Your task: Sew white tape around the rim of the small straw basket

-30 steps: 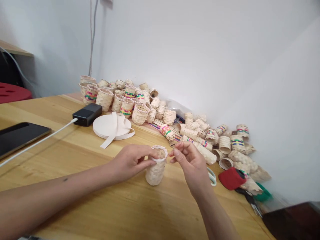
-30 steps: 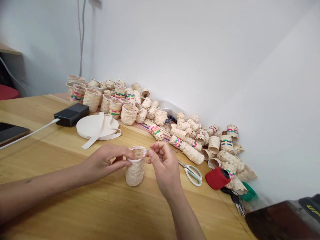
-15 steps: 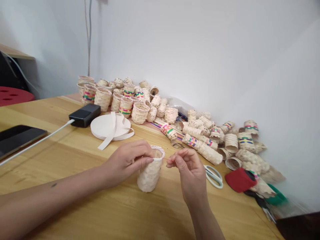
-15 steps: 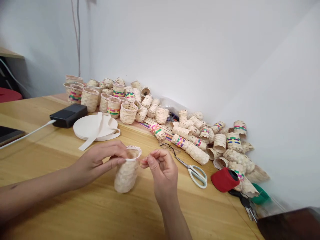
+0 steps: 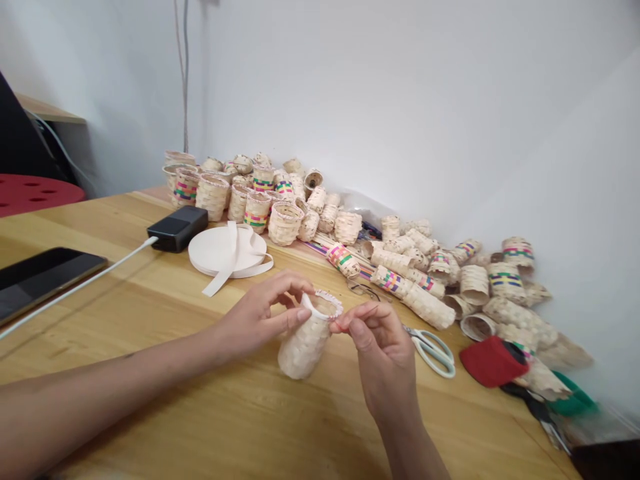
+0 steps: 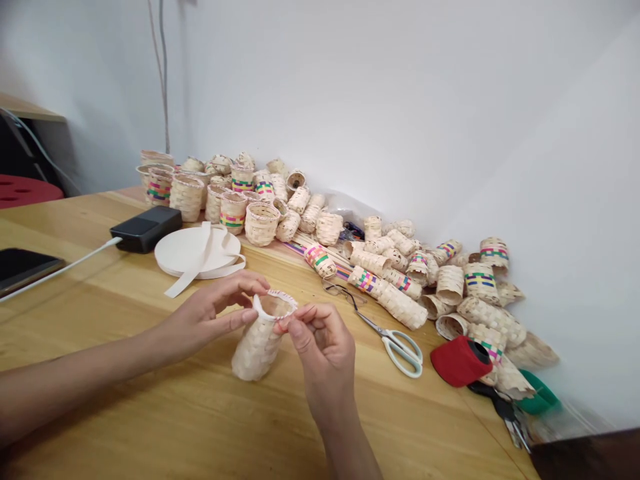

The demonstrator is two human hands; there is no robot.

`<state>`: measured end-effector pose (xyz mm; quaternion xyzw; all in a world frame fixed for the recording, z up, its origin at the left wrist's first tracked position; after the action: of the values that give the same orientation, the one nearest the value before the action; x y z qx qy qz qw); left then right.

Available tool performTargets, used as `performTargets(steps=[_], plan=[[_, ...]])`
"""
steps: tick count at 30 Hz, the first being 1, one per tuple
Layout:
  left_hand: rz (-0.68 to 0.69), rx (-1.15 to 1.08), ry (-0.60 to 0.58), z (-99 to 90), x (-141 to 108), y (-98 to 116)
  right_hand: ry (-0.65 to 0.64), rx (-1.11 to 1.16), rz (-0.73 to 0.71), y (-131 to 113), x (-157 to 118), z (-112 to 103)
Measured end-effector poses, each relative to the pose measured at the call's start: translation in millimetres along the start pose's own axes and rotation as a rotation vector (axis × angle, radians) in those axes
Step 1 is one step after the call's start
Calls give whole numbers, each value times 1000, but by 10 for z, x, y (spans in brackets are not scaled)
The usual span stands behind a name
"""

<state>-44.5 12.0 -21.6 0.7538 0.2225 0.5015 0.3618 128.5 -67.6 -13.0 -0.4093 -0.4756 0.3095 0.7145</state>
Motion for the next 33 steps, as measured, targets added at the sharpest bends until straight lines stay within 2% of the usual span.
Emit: performTargets(steps=[3, 8, 15, 23, 33], plan=[[30, 21, -4, 8, 0, -34, -4, 13, 4, 19, 5, 6], [212, 197, 73, -23, -20, 25, -4, 19, 20, 29, 4, -3], [416, 276, -5, -4, -14, 146, 10, -110, -37, -33, -48, -9], [442, 312, 58, -2, -12, 231, -37, -135, -95, -56, -73, 8], [533, 349, 34, 6, -23, 264, -96, -306, -285, -35, -103, -6]])
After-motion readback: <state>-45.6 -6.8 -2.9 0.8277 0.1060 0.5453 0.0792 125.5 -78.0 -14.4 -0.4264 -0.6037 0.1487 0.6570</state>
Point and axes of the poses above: each hand's wrist, its own x-axis towards the middle knuckle, its own z-axis out of the palm, y = z × x, the point moved 2 cm from there along x, towards the middle knuckle, and after that the axes turned 11 degrees about y, right-handed, at the moved point
